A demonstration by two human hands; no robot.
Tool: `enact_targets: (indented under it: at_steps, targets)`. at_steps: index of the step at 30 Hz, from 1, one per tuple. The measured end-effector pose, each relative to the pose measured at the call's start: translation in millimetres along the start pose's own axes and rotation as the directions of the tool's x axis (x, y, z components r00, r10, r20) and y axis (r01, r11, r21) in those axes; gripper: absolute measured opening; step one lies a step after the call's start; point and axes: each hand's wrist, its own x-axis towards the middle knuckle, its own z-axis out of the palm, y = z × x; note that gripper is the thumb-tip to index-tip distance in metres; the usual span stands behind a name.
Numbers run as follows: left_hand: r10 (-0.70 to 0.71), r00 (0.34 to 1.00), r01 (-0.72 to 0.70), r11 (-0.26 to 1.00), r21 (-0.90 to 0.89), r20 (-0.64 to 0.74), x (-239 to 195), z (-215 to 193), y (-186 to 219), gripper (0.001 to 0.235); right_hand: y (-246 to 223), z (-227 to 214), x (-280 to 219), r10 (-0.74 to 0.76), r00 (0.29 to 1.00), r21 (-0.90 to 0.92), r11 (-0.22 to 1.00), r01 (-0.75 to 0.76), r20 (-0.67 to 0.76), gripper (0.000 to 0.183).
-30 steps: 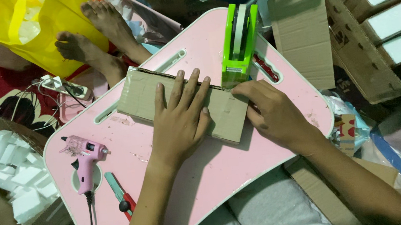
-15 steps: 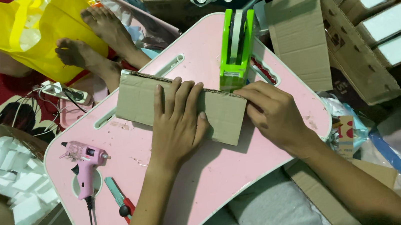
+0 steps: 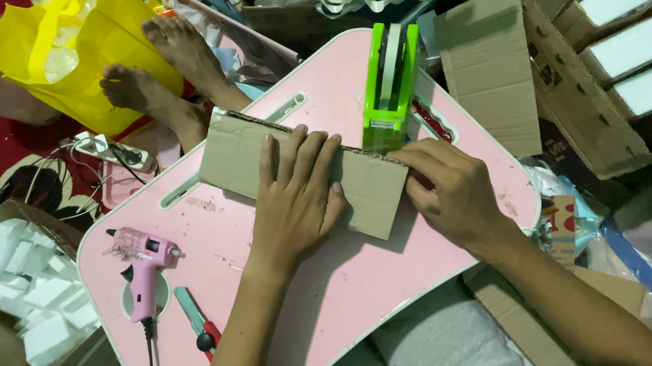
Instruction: The person assembles a small cardboard box on a pink table. They use a green tape dispenser to secure the flaps and a pink hot glue gun to apply adhesive to the edges, pressing the cardboard pieces together to form the structure.
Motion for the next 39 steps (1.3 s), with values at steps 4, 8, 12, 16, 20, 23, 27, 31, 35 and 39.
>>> enact_targets:
  at_steps: [4, 8, 12, 16, 20, 23, 27, 31, 35, 39]
  targets:
    - [0.02, 0.999, -0.02, 1.0, 0.011, 0.029, 1, 3, -1, 0.057, -2, 0, 0, 0.038, 0.997, -0.012, 0.999, -0.037, 0.06, 0.027]
    - [0.03, 0.999, -0.03, 1.0, 0.003, 0.019, 0, 1, -1, 0.059, 3, 2, -3, 0.02, 0.998, -0.015, 1.0, -0.019, 0.052, 0.027]
    - [0.008, 1.0, -0.008, 1.0, -0.003, 0.005, -1, -1, 2, 0.06, -3, -3, 1, 0.039, 0.999, 0.013, 0.999, -0.039, 0.034, 0.029]
    - [-0.007, 1.0, 0.007, 1.0, -0.009, -0.01, -2, -1, 2, 0.06, 0, -3, 1, 0.003, 0.999, -0.011, 1.0, -0.003, 0.033, 0.028]
    - [-0.017, 0.999, 0.016, 0.999, -0.035, -0.035, -5, 0, 2, 0.061, 6, 0, -1, -0.001, 0.999, 0.035, 0.999, 0.002, -0.037, 0.03]
    - [-0.021, 1.0, 0.021, 0.999, -0.047, 0.004, -3, -3, 1, 0.06, 8, -1, 0, -0.058, 0.997, -0.007, 0.998, 0.058, -0.045, 0.03]
    - [-0.002, 0.985, 0.019, 0.995, -0.101, 0.173, 14, -38, -3, 0.081, -1, -10, 11, -0.036, 0.999, 0.018, 0.999, 0.036, 0.007, 0.024]
    - [0.019, 0.877, 0.069, 0.984, -0.164, 0.48, 31, -70, -8, 0.111, 4, -10, 9, -0.04, 0.999, -0.004, 0.999, 0.04, 0.0, 0.024]
    - [0.049, 0.867, -0.098, 0.993, 0.072, 0.496, 31, -69, -7, 0.11, 6, -8, 7, -0.048, 0.999, -0.014, 0.999, 0.048, -0.014, 0.021]
    - [0.068, 0.896, -0.122, 0.988, 0.095, 0.44, 23, -75, -3, 0.105, 6, -6, 8, -0.075, 0.995, 0.047, 0.996, 0.078, -0.063, 0.021]
